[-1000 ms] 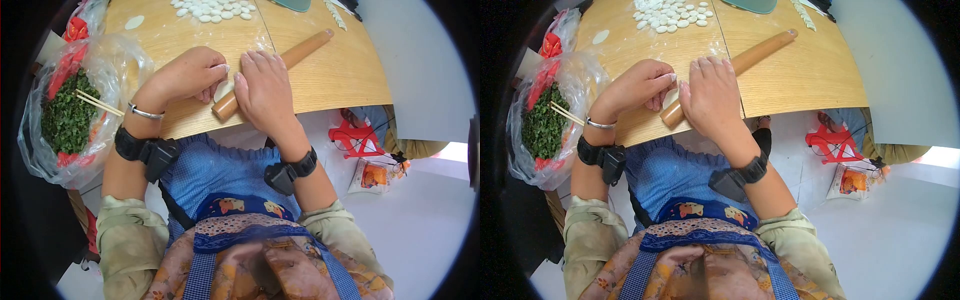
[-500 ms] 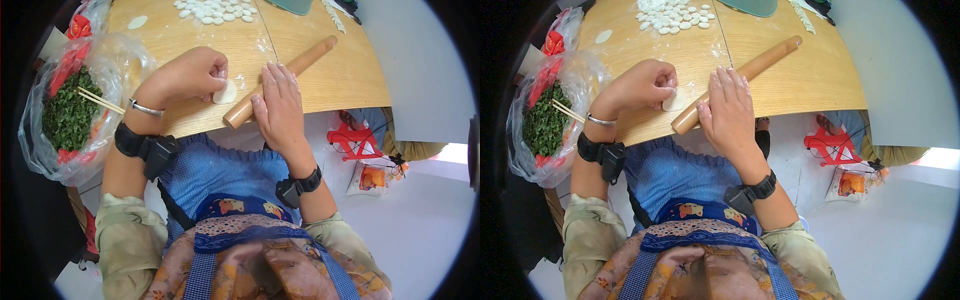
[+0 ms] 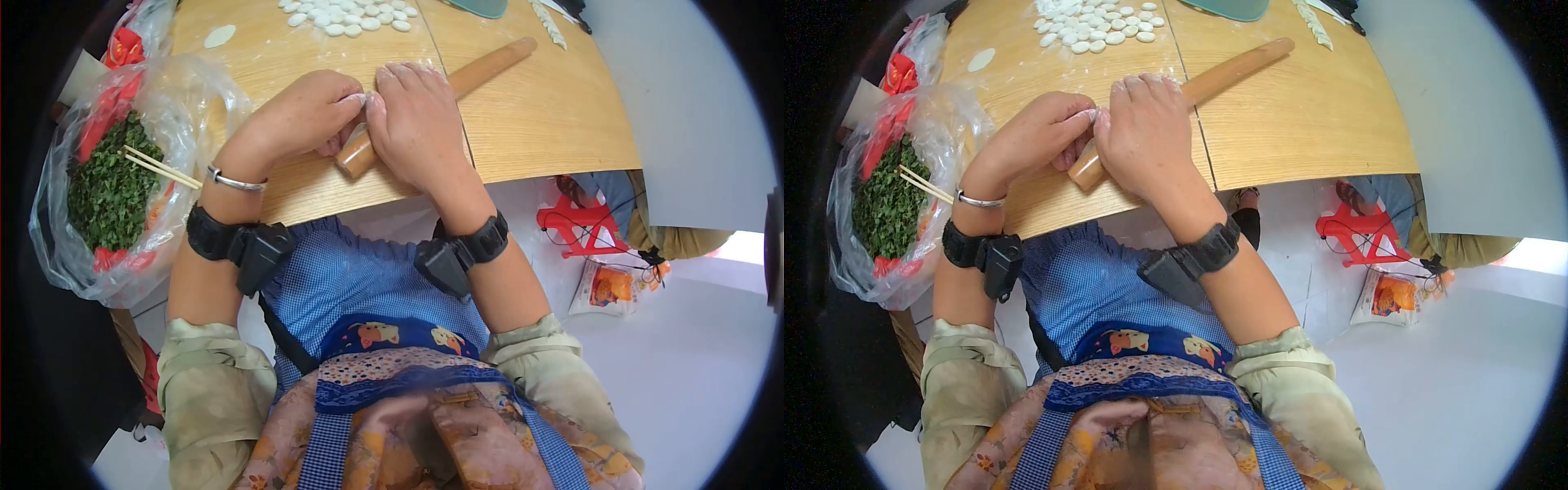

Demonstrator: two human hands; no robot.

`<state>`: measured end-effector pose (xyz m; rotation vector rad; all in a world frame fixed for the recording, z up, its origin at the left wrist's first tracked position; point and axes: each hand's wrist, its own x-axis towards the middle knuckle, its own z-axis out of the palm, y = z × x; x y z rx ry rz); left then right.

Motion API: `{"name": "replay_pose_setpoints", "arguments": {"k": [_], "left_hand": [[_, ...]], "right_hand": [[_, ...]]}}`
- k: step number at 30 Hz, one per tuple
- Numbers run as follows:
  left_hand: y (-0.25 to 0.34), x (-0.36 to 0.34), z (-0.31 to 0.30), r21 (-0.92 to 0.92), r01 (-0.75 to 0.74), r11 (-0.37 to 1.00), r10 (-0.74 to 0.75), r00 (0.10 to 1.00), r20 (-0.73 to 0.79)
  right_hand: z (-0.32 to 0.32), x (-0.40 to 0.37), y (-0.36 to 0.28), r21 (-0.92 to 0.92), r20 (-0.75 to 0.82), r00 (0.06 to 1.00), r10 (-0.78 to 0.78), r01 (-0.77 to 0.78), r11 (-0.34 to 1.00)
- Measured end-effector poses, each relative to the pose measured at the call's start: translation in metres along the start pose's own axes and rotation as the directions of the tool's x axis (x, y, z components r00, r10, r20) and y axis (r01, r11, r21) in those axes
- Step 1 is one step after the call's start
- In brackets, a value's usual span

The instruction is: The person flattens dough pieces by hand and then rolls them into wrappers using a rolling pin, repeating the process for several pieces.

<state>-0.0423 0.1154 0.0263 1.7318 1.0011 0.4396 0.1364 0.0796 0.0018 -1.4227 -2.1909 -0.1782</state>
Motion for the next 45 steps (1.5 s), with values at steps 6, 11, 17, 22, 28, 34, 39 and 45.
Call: {"name": "replay_pose_setpoints", "arguments": {"k": [6, 11, 17, 22, 28, 34, 39, 45], "left_hand": [[-0.003, 0.004, 0.002, 0.116, -0.017, 0.993, 0.013, 0.999, 0.035], [-0.01, 0.003, 0.004, 0.259, -0.211, 0.943, 0.216, 0.976, 0.007], [-0.008, -0.001, 0.003, -0.019, -0.064, 0.998, 0.064, 0.998, 0.002], [0.005, -0.004, 0.003, 0.076, -0.035, 0.996, 0.042, 0.995, -0.09], [-0.011, 0.004, -0.001, 0.071, -0.061, 0.996, 0.064, 0.997, -0.051], [-0.008, 0.002, 0.005, 0.24, -0.126, 0.963, 0.155, 0.982, -0.106], [-0.013, 0.003, 0.004, 0.232, -0.202, 0.952, 0.217, 0.975, -0.041], [-0.004, -0.002, 0.001, 0.116, -0.071, 0.991, 0.07, 0.997, 0.019]], "right_hand": [[-0.006, -0.017, 0.005, 0.021, -0.011, 1.0, 0.019, -0.019, 1.0], [-0.03, -0.062, 0.009, -0.018, -0.032, 0.999, 0.028, -0.028, 0.999], [-0.035, -0.059, 0.007, -0.035, 0.013, 0.999, 0.031, -0.03, 0.999], [-0.018, -0.033, 0.009, -0.045, -0.051, 0.997, -0.059, 0.057, 0.997], [0.001, 0.005, 0.008, 0.043, 0.009, 0.999, -0.05, 0.049, 0.998], [-0.001, -0.009, 0.008, 0.021, -0.048, 0.999, -0.012, 0.013, 1.0], [-0.025, -0.048, 0.011, -0.013, -0.003, 1.0, 0.031, -0.031, 0.999], [-0.035, -0.06, 0.009, -0.046, 0.019, 0.999, 0.026, -0.025, 0.999]]}}
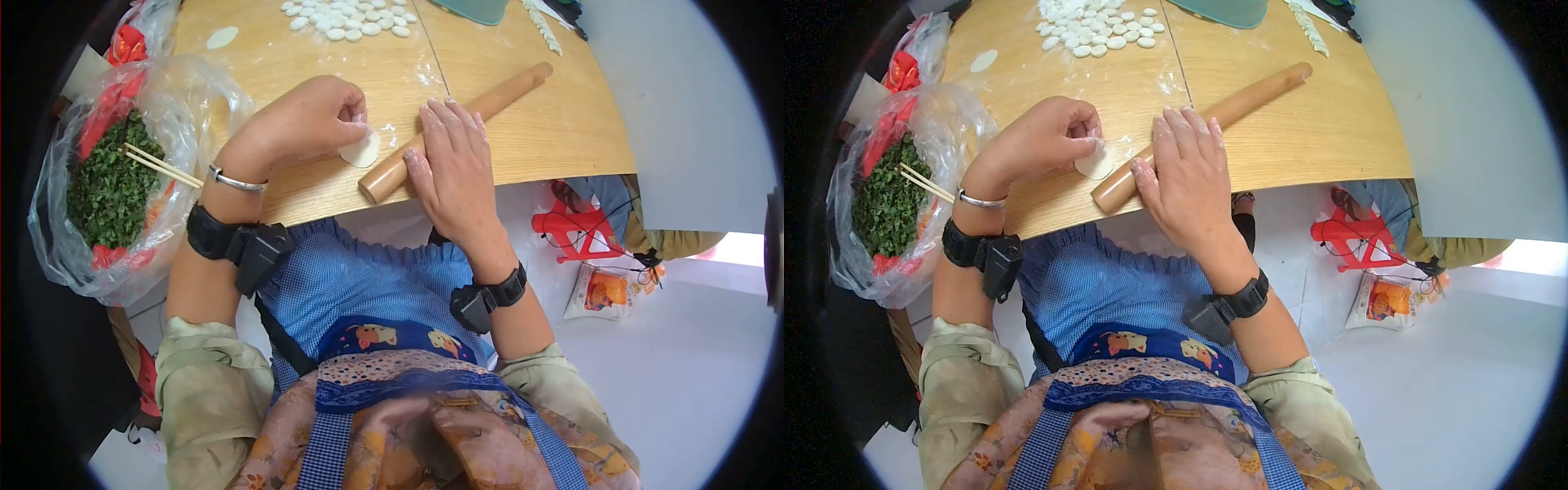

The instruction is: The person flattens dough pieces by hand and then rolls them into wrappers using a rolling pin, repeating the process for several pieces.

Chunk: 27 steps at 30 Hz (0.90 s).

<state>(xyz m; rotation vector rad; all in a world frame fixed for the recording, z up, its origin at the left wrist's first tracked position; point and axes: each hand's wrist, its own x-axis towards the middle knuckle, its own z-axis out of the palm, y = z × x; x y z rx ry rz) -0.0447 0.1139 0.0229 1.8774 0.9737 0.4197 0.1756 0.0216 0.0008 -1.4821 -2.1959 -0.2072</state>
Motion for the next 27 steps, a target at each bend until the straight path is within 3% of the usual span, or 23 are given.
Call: {"name": "replay_pose_setpoints", "arguments": {"k": [7, 13, 17, 19, 20, 23, 25, 27], "left_hand": [[0.004, -0.001, 0.0, -0.046, -0.001, 0.999, -0.004, 0.995, -0.101], [-0.006, 0.005, -0.001, -0.052, -0.006, 0.999, 0.002, 0.997, -0.072], [0.001, 0.003, 0.0, 0.04, 0.019, 0.999, -0.018, 1.0, -0.02], [-0.005, 0.005, 0.006, 0.163, -0.154, 0.975, 0.169, 0.982, -0.082], [-0.004, 0.003, 0.005, 0.162, -0.152, 0.975, 0.167, 0.982, -0.084], [0.0, 0.002, 0.004, 0.137, -0.115, 0.984, 0.124, 0.991, -0.057], [-0.002, 0.003, 0.003, -0.148, -0.046, 0.988, 0.038, 0.998, -0.055], [-0.006, 0.004, 0.005, -0.154, -0.047, 0.987, 0.04, 0.998, -0.05]], "right_hand": [[0.018, 0.039, -0.005, 0.015, 0.016, 0.999, -0.028, 0.028, 0.999], [0.041, 0.064, -0.001, 0.017, -0.087, 0.993, -0.079, 0.081, 0.997], [0.025, 0.047, -0.001, 0.04, -0.031, 0.999, -0.037, 0.039, 0.998], [0.017, 0.027, 0.003, 0.041, -0.009, 1.0, 0.0, 0.0, 0.999], [0.013, 0.018, 0.004, 0.042, -0.009, 1.0, -0.002, 0.002, 0.999], [0.003, -0.002, 0.006, 0.027, 0.012, 0.999, 0.035, -0.035, 0.999], [0.0, -0.008, 0.008, 0.049, 0.027, 0.999, 0.042, -0.043, 0.998], [0.0, -0.007, 0.008, 0.044, 0.024, 0.999, 0.044, -0.046, 0.998]]}}
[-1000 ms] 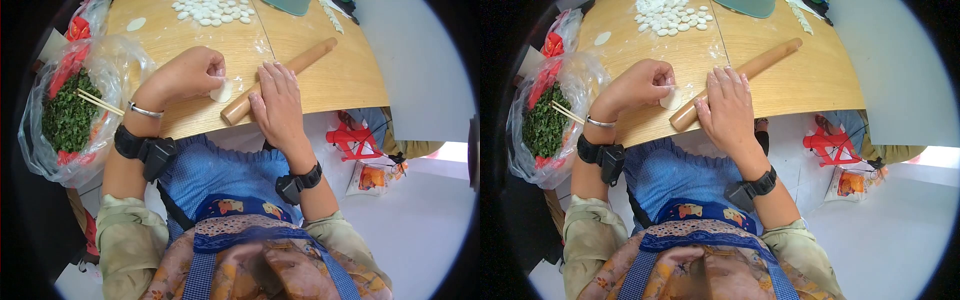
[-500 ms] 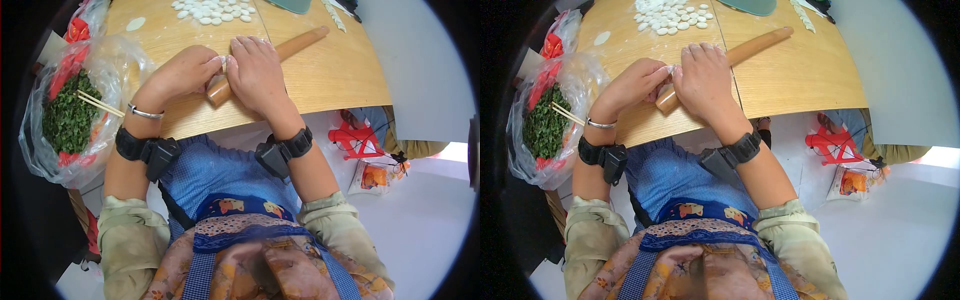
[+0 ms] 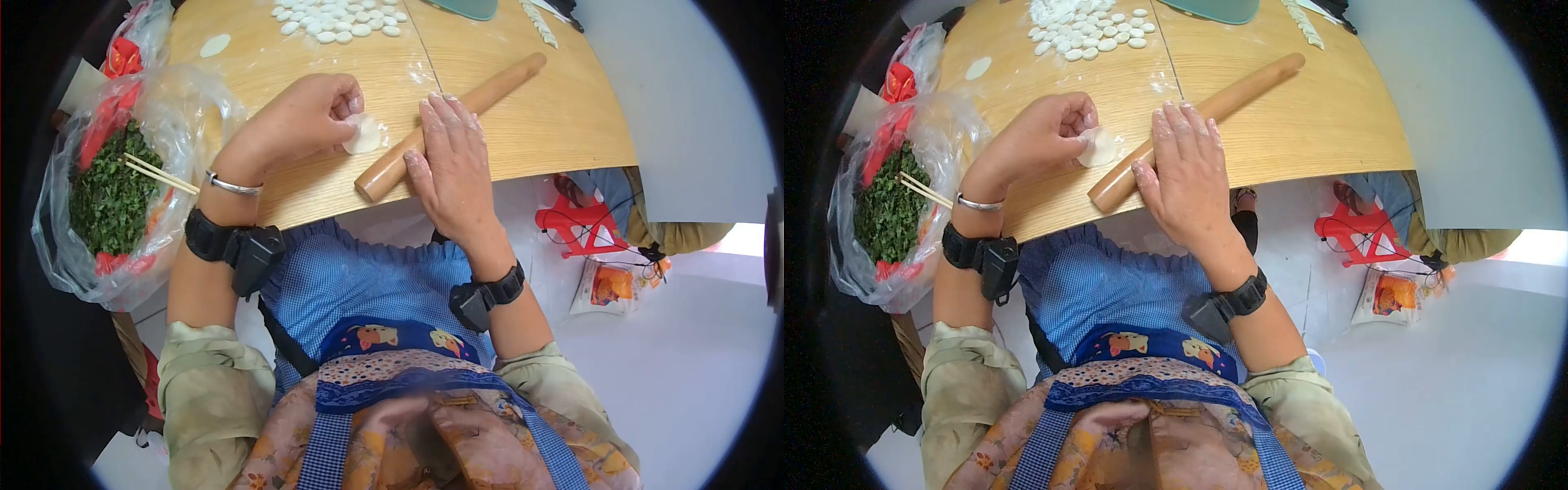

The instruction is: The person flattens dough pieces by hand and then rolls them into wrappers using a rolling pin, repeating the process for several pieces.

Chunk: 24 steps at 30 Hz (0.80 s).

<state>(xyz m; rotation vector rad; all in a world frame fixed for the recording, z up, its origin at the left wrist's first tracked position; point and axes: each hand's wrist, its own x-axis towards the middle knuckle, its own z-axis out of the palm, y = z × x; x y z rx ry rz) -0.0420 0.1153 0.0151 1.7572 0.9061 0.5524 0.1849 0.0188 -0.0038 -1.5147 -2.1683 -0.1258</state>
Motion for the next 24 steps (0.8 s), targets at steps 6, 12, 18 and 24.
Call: {"name": "replay_pose_setpoints", "arguments": {"k": [6, 12, 18, 24], "left_hand": [[0.009, -0.002, 0.001, 0.125, -0.003, 0.992, 0.005, 1.0, -0.015], [0.005, 0.002, 0.0, 0.044, 0.079, 0.996, -0.077, 0.996, -0.036], [0.003, 0.004, -0.001, 0.097, 0.069, 0.993, -0.064, 0.997, -0.051], [0.0, 0.002, 0.004, 0.232, -0.031, 0.972, 0.049, 0.996, -0.072]], "right_hand": [[0.007, 0.014, -0.004, -0.034, -0.037, 0.999, -0.029, 0.028, 0.999], [0.022, 0.049, -0.008, -0.034, -0.042, 0.996, -0.073, 0.072, 0.997], [0.032, 0.069, -0.01, -0.024, -0.041, 0.996, -0.075, 0.074, 0.997], [0.011, 0.026, -0.003, -0.006, -0.016, 1.0, -0.025, 0.025, 1.0]]}}
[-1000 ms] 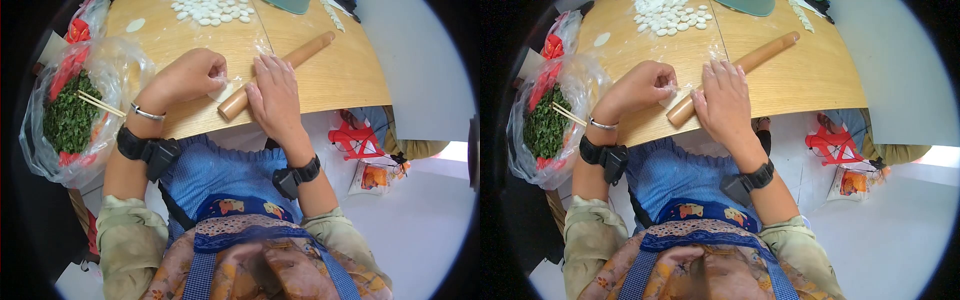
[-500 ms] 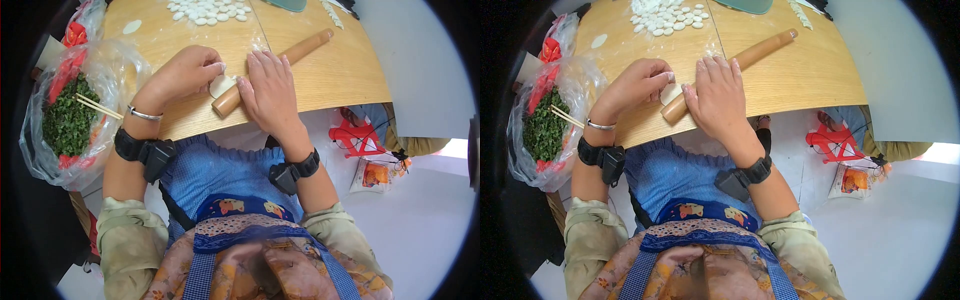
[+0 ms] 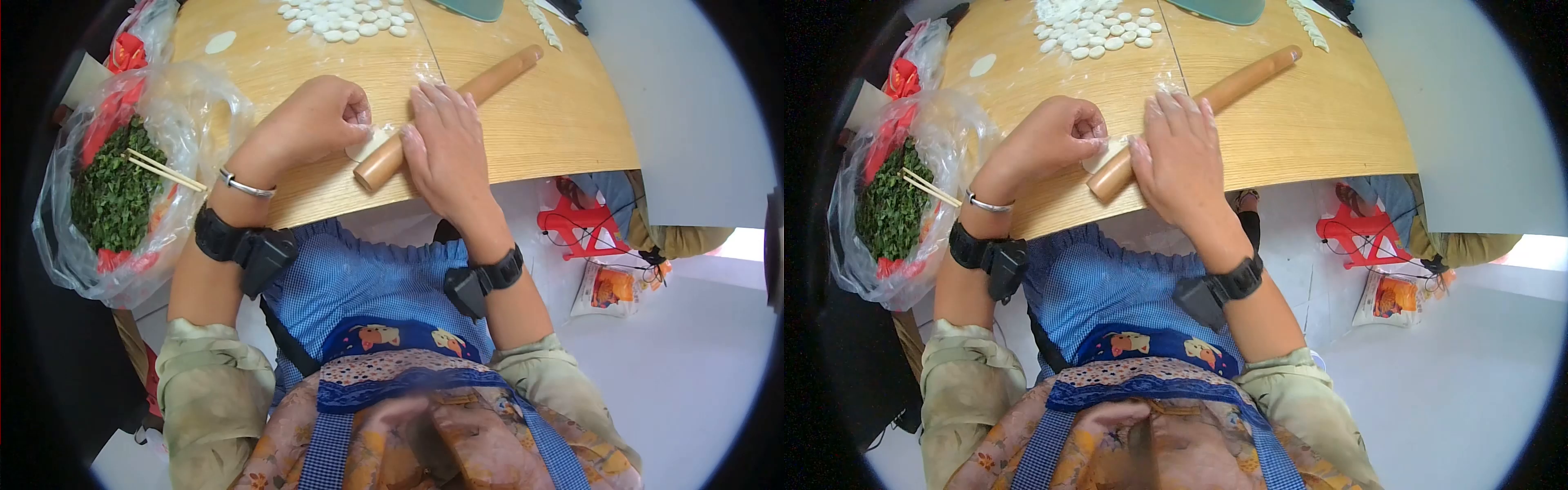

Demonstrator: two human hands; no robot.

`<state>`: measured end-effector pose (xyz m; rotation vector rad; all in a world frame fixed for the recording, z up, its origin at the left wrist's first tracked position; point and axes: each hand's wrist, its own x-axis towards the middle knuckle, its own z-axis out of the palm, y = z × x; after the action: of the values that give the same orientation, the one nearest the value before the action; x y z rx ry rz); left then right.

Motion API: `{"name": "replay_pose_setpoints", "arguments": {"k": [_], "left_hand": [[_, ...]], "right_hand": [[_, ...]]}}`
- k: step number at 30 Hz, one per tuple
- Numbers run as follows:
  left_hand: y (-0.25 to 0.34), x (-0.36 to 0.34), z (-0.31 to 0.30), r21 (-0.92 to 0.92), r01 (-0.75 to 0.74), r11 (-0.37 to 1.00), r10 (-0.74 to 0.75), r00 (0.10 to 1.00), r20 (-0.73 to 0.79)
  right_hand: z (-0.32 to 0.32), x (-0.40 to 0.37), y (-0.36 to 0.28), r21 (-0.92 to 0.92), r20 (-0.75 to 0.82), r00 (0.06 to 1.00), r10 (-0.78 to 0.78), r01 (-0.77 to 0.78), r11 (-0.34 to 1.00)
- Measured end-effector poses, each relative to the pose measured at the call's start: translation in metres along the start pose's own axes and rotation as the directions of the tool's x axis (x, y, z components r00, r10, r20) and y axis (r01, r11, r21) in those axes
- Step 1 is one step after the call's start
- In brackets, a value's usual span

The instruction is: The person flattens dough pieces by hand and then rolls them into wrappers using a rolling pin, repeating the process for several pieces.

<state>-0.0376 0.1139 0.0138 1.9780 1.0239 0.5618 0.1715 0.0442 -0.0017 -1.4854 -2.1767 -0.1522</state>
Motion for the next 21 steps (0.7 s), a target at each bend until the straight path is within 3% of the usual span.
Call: {"name": "replay_pose_setpoints", "arguments": {"k": [8, 10, 21], "left_hand": [[0.004, -0.003, -0.008, 0.036, -0.009, 0.999, 0.008, 1.0, 0.025], [0.009, -0.003, -0.009, -0.116, 0.168, 0.979, -0.162, 0.985, 0.061], [0.0, 0.002, -0.004, -0.098, 0.1, 0.99, -0.098, 0.995, 0.017]], "right_hand": [[-0.017, -0.024, -0.002, 0.009, 0.028, 1.0, 0.006, -0.007, 1.0], [-0.011, -0.012, -0.004, -0.016, 0.012, 0.999, -0.033, 0.034, 0.999], [0.025, 0.044, -0.01, -0.003, -0.061, 0.997, -0.054, 0.054, 0.999]]}}
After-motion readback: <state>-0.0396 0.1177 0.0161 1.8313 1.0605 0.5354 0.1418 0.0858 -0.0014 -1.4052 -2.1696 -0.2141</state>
